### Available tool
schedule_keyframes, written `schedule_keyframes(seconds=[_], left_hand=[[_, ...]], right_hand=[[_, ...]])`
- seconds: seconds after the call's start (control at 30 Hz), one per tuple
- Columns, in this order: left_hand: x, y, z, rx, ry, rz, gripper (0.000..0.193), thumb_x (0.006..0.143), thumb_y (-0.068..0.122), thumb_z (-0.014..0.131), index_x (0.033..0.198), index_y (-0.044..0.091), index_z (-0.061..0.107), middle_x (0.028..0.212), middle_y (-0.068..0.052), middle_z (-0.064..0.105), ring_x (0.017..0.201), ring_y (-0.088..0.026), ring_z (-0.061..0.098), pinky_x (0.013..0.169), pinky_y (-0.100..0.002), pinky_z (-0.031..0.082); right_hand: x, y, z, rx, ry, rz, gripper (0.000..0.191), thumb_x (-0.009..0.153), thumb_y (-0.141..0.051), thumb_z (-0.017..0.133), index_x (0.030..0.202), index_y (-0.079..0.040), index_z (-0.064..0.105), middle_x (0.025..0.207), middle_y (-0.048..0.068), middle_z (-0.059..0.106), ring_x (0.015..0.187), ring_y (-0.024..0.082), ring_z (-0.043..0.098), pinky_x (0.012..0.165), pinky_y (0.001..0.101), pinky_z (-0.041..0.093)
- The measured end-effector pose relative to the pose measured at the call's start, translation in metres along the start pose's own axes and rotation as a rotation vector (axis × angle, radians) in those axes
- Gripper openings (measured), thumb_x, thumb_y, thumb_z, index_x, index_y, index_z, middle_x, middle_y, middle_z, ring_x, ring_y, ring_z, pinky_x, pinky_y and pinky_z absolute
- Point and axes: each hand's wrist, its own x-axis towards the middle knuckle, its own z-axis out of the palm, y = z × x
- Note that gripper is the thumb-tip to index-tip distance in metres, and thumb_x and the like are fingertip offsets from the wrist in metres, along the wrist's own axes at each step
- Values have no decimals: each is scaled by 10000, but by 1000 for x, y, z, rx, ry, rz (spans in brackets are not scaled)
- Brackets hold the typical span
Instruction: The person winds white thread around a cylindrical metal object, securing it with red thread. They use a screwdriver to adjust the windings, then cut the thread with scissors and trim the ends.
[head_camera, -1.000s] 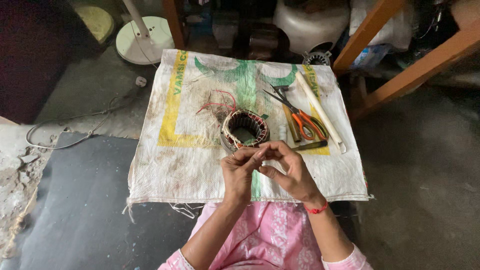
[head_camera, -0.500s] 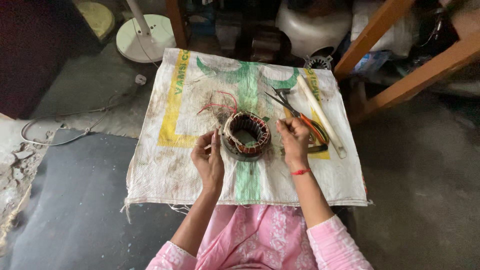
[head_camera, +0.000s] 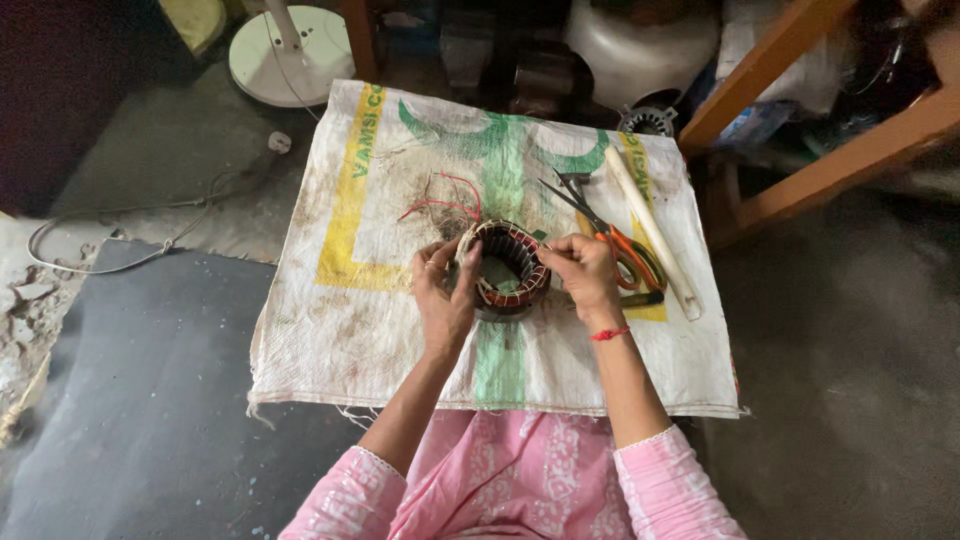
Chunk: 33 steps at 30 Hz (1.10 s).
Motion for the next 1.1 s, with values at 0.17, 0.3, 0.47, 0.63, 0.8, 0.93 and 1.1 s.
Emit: schedule_keyframes(seconds=[0.17,0.3,0.47,0.63,0.8,0.93,1.1], left_hand=[[1,-4,-4,287,14,165,372,953,158,691,1253,-62,688,1224,-143,551,1142,-233,585,1001,-330,489],[2,-3,-4,284,10,198,389,961,170,679,1284,-47,670,1235,-151,536,1161,-245,578,1016,-336,480],[11,7,-4,467,-33,120,450,889,211,701,1279,-13,688,1236,-162,549,1122,-282,588,942,-374,508],[41,8,8,510,-149,-89,564,848,273,771,1317,-7,629,1258,-185,638,1010,-292,686,922,-390,550],[42,-13,11,341,-52,-83,476,866,114,763,1311,-11,654,1241,-169,719,1119,-251,718,996,-346,559],[41,-26,14,161,9,-67,560,847,-4,746,1381,-1,579,1225,-173,705,1130,-235,678,996,-329,539],[47,-22,6,98,-210,13,586,844,13,713,1414,-2,578,1284,-137,700,1159,-211,679,1022,-310,516]], right_hand=[[8,-2,-1,-68,-91,-52,128,826,-60,834,877,-9,728,742,-15,703,585,-3,546,480,185,387],[11,-12,-3,-35,-103,160,147,808,-72,830,864,-25,702,703,-25,662,526,5,500,405,187,340],[7,-14,-2,-7,-121,145,153,765,-50,824,863,-62,707,709,-14,691,514,12,521,400,187,349],[2,-5,5,72,-56,165,129,798,-72,808,845,-114,696,740,-56,662,565,-3,541,446,172,353],[0,-2,8,162,-41,188,151,785,-45,799,823,-126,677,737,-61,657,558,3,524,434,185,320],[3,2,8,153,-33,230,142,774,-41,790,826,-123,685,735,-58,668,546,10,511,436,187,318],[-6,25,-3,391,-49,168,92,840,-112,797,881,-98,716,778,-49,677,635,24,589,541,186,423]])
